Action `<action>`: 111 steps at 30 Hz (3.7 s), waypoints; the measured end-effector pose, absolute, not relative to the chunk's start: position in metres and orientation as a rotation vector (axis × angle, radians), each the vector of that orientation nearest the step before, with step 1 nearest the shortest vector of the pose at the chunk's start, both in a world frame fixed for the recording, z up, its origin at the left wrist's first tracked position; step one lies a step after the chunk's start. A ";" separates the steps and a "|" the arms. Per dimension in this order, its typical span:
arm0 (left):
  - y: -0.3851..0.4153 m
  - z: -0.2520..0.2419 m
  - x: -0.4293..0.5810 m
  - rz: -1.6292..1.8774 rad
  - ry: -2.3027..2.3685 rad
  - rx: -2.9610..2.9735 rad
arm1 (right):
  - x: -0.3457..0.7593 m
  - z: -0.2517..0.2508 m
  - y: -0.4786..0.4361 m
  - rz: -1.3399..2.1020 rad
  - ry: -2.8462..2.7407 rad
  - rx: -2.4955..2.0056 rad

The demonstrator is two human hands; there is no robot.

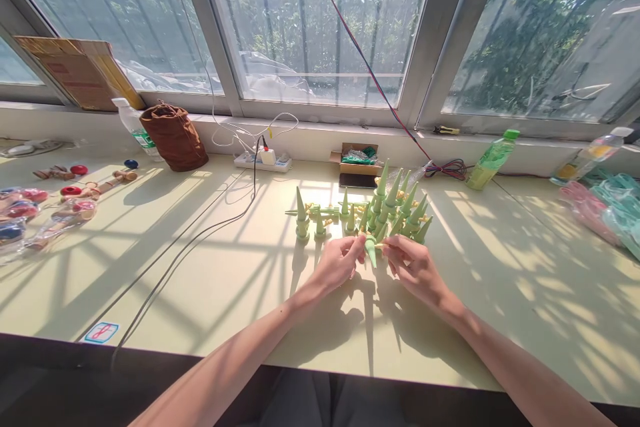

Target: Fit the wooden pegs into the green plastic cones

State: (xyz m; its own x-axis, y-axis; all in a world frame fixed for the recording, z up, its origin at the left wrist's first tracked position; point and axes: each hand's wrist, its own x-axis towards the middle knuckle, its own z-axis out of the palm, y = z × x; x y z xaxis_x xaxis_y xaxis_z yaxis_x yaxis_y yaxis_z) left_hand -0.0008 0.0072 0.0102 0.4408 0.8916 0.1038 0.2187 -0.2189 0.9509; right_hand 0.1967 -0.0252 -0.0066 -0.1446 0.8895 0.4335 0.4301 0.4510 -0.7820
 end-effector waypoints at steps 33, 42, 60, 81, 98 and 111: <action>0.004 0.009 0.000 0.951 0.874 1.679 | 0.193 0.007 -0.030 1.060 -1.440 -1.045; 0.006 0.011 -0.003 0.630 0.730 1.462 | 0.197 0.006 -0.032 0.690 -1.838 -1.089; 0.002 0.002 -0.004 0.959 0.747 2.046 | 0.192 0.007 -0.028 1.318 -1.462 -1.120; 0.012 0.001 -0.001 0.688 0.787 1.472 | 0.194 0.006 -0.030 0.783 -1.724 -1.179; 0.003 0.006 -0.001 0.952 0.766 1.722 | 0.191 0.008 -0.029 1.551 -1.239 -1.057; 0.005 0.008 0.002 0.776 0.731 1.426 | 0.187 0.005 -0.029 1.371 -1.360 -1.051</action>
